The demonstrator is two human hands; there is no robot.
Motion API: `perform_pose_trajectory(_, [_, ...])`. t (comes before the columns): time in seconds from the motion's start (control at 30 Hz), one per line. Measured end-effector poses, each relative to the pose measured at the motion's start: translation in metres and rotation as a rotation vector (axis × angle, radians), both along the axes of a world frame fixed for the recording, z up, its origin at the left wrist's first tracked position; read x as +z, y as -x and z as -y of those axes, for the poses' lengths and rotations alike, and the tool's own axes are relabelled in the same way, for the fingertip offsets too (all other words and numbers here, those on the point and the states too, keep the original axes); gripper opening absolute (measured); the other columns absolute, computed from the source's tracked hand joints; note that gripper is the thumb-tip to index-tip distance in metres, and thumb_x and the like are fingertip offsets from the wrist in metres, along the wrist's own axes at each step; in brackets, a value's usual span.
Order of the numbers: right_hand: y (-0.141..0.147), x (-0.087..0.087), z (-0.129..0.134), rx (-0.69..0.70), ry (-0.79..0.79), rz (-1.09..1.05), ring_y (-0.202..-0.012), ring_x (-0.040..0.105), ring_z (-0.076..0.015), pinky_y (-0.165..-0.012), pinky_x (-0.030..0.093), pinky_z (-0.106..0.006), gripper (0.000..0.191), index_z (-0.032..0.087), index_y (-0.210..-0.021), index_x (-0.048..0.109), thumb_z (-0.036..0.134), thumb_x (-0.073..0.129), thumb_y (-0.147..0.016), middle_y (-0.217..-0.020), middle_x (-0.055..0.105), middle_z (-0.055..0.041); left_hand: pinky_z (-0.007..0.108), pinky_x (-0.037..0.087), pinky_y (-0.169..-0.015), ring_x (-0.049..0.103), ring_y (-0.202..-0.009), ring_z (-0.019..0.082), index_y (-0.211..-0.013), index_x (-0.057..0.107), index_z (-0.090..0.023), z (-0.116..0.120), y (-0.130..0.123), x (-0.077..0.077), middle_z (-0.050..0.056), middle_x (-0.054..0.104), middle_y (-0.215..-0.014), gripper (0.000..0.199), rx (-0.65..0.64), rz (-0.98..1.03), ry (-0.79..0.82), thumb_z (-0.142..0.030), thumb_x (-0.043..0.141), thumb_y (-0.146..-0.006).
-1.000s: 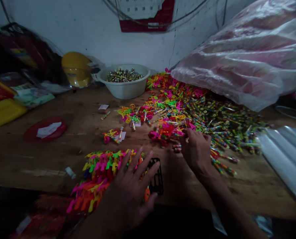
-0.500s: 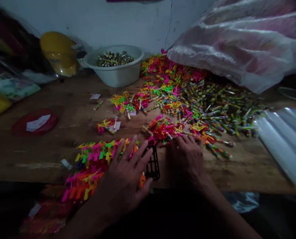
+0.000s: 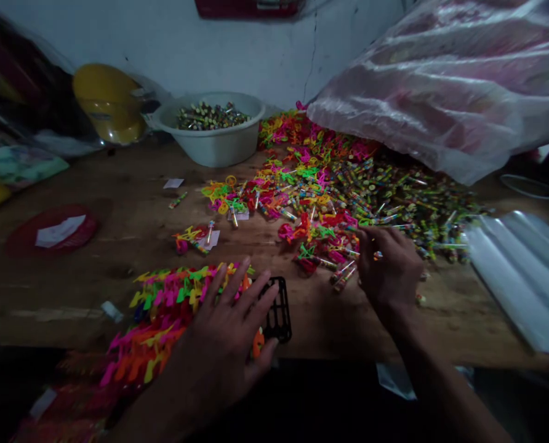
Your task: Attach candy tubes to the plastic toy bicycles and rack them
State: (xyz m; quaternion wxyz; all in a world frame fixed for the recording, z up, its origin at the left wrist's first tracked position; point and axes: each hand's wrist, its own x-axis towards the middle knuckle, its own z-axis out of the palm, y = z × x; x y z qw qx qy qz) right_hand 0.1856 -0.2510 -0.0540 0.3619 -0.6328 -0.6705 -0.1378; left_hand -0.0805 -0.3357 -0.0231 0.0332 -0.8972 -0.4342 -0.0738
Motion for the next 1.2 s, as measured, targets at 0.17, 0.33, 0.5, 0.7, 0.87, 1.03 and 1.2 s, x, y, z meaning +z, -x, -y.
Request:
perform_pose_trajectory(0.17, [-0.004, 0.018, -0.004, 0.061, -0.181, -0.100, -0.078, 0.060, -0.0170, -0.070, 0.047, -0.028, 0.015, 0.017, -0.092, 0.067, 0.024, 0.056, -0.085, -0.086, 0.064, -0.0077, 0.060, 0.018, -0.109, 0.020, -0.136, 0.033, -0.136, 0.041, -0.019, 0.000, -0.002, 0.001, 0.003, 0.034, -0.145, 0.056, 0.019, 0.039, 0.012, -0.034, 0.049, -0.083])
perform_pose_trajectory(0.33, [0.011, 0.009, 0.039, 0.194, -0.080, -0.214, -0.075, 0.061, -0.0141, -0.069, 0.048, -0.026, 0.010, 0.020, -0.090, 0.066, 0.019, 0.060, -0.082, -0.083, 0.065, -0.0037, 0.059, 0.018, -0.110, 0.023, -0.135, 0.033, -0.134, 0.044, -0.020, 0.001, -0.002, 0.001, 0.003, 0.037, -0.143, 0.054, 0.039, 0.087, 0.028, -0.042, 0.048, -0.084])
perform_pose_trajectory(0.5, [0.022, -0.038, 0.101, 0.267, 0.186, -0.196, -0.080, 0.058, -0.0174, -0.073, 0.046, -0.033, 0.013, 0.020, -0.096, 0.064, 0.021, 0.058, -0.084, -0.087, 0.065, -0.0048, 0.058, 0.012, -0.112, 0.018, -0.137, 0.033, -0.134, 0.044, -0.018, 0.001, -0.002, 0.004, 0.005, 0.037, -0.144, 0.055, 0.039, 0.064, 0.077, -0.041, 0.046, -0.084])
perform_pose_trajectory(0.7, [0.034, -0.040, 0.102, 0.181, 0.377, 0.126, -0.089, 0.052, -0.0245, -0.077, 0.038, -0.041, 0.022, 0.020, -0.105, 0.062, 0.025, 0.055, -0.085, -0.100, 0.062, -0.0079, 0.057, 0.011, -0.112, 0.014, -0.138, 0.033, -0.135, 0.042, -0.018, 0.000, -0.003, 0.006, 0.003, 0.033, -0.146, 0.055, 0.018, 0.033, 0.103, -0.041, 0.046, -0.085])
perform_pose_trajectory(0.87, [0.034, -0.029, 0.098, 0.283, 0.406, -0.044, -0.082, 0.055, -0.0208, -0.074, 0.040, -0.037, 0.015, 0.019, -0.094, 0.063, 0.024, 0.050, -0.088, -0.090, 0.060, -0.0068, 0.059, 0.010, -0.111, 0.012, -0.138, 0.034, -0.139, 0.035, -0.021, 0.003, 0.006, 0.012, 0.005, 0.026, -0.149, 0.063, -0.054, 0.043, 0.157, -0.047, 0.048, -0.084])
perform_pose_trajectory(1.03, [0.040, -0.029, 0.099, 0.326, 0.443, -0.446, -0.063, 0.055, -0.0144, -0.056, 0.043, -0.027, 0.015, 0.018, -0.094, 0.057, 0.024, 0.056, -0.082, -0.079, 0.059, -0.0031, 0.049, 0.029, -0.109, 0.024, -0.136, 0.028, -0.142, 0.025, -0.023, 0.000, 0.013, 0.039, 0.005, 0.023, -0.150, 0.059, 0.086, 0.283, 0.307, -0.049, 0.035, -0.090])
perform_pose_trajectory(1.2, [0.070, -0.028, 0.086, 0.497, 0.319, -0.419, -0.071, 0.060, -0.0168, -0.062, 0.048, -0.029, 0.021, 0.018, -0.105, 0.052, 0.017, 0.049, -0.084, -0.082, 0.063, -0.0047, 0.047, 0.030, -0.108, 0.034, -0.131, 0.025, -0.133, 0.042, -0.020, -0.023, 0.007, 0.033, 0.005, 0.043, -0.139, 0.042, 0.224, 0.286, 0.166, -0.029, 0.037, -0.092])
